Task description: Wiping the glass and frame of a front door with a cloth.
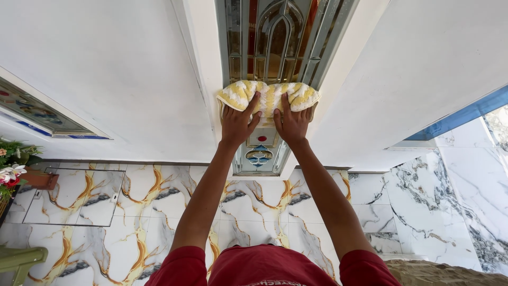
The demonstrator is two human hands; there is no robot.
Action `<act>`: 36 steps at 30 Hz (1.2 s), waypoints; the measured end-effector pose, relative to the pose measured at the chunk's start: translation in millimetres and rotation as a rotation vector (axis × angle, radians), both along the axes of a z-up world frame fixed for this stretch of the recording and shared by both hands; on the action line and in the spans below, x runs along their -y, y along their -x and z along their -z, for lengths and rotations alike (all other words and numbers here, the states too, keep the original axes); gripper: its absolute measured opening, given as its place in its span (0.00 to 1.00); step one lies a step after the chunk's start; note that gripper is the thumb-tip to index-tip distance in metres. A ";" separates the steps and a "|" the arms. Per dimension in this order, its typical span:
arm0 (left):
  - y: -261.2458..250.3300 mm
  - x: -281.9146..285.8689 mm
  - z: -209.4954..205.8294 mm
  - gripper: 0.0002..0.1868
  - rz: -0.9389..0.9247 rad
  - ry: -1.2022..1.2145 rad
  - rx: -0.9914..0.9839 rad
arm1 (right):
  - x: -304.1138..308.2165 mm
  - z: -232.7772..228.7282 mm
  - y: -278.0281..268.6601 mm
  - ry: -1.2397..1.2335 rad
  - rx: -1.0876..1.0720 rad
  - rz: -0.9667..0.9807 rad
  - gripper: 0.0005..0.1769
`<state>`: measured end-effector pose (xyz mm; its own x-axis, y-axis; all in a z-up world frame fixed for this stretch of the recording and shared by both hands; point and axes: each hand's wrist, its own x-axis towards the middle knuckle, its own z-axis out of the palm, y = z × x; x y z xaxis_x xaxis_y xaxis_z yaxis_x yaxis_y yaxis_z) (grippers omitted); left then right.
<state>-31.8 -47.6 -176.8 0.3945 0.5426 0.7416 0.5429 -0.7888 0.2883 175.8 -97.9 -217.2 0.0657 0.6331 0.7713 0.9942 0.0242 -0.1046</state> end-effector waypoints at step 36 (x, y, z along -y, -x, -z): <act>-35.6 -62.8 -236.1 0.36 0.016 -0.293 0.181 | -55.9 -277.0 -12.5 -0.306 0.203 0.078 0.34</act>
